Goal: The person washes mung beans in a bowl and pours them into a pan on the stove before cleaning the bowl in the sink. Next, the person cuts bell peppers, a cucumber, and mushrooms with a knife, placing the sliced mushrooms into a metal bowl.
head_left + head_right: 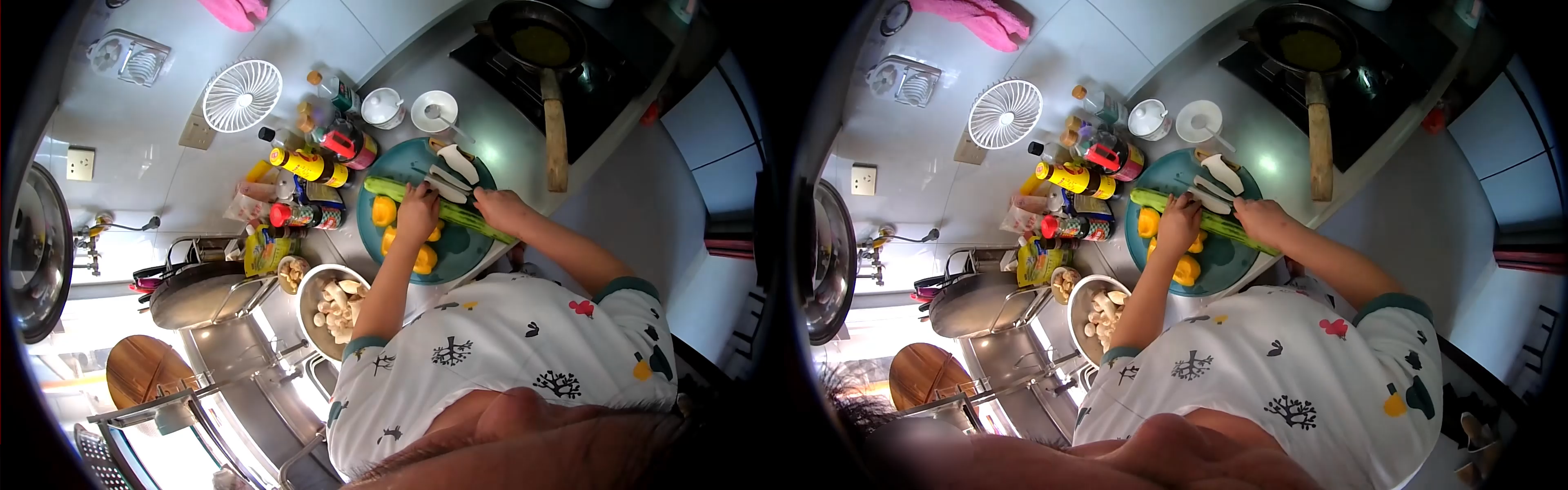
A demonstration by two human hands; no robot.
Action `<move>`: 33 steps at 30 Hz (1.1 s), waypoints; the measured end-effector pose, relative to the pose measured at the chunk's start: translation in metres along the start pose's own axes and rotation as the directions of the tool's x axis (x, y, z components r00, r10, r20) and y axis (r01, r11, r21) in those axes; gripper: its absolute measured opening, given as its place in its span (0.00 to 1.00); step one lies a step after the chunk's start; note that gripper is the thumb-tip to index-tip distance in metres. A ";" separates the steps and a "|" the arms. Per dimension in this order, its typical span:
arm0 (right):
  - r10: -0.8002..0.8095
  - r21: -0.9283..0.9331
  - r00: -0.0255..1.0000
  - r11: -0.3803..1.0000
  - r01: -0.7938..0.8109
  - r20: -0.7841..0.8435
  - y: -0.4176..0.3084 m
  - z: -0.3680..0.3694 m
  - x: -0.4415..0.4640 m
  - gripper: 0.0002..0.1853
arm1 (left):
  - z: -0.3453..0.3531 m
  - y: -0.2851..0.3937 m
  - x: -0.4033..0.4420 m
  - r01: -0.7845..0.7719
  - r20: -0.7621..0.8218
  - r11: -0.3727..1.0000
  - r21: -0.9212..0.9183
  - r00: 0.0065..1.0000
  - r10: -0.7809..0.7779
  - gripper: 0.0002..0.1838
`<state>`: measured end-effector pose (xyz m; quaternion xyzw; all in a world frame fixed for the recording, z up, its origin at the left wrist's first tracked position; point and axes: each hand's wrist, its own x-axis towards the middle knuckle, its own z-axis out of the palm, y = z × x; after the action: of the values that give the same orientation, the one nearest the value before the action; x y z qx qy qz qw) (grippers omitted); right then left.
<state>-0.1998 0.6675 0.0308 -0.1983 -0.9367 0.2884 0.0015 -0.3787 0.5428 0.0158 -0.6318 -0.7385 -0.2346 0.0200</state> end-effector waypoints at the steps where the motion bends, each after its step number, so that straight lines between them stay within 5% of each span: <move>1: 0.001 0.001 1.000 1.000 -0.001 0.000 -0.002 -0.001 -0.004 0.09 | 0.001 0.000 -0.001 0.016 0.021 1.000 0.007 1.000 -0.016 0.09; 16: 0.047 -0.080 0.975 0.996 -0.030 0.217 -0.017 0.008 0.019 0.10 | 0.002 0.002 -0.003 0.030 0.035 0.999 0.018 0.999 -0.031 0.08; 22: -0.030 0.017 1.000 0.999 0.030 0.005 -0.001 0.025 0.016 0.09 | 0.005 -0.002 -0.005 0.000 -0.025 0.997 0.082 1.000 0.002 0.07; 24: -0.105 0.056 0.972 0.991 0.119 -0.209 0.001 0.023 -0.003 0.10 | 0.009 -0.007 -0.006 -0.027 -0.089 0.994 0.110 0.995 0.037 0.06; 29: -0.026 0.128 0.948 0.989 0.070 -0.316 0.010 0.005 -0.028 0.10 | 0.006 -0.003 0.030 0.107 -0.136 0.993 -0.042 0.984 -0.112 0.12; 33: 0.046 0.136 0.930 0.991 0.005 -0.365 0.019 0.004 -0.036 0.10 | 0.028 -0.016 0.064 -0.035 0.095 0.999 0.022 0.995 0.033 0.23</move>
<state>-0.1603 0.6666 0.0208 -0.2581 -0.8961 0.3087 0.1872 -0.3988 0.6114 0.0067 -0.6545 -0.7304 -0.1951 -0.0034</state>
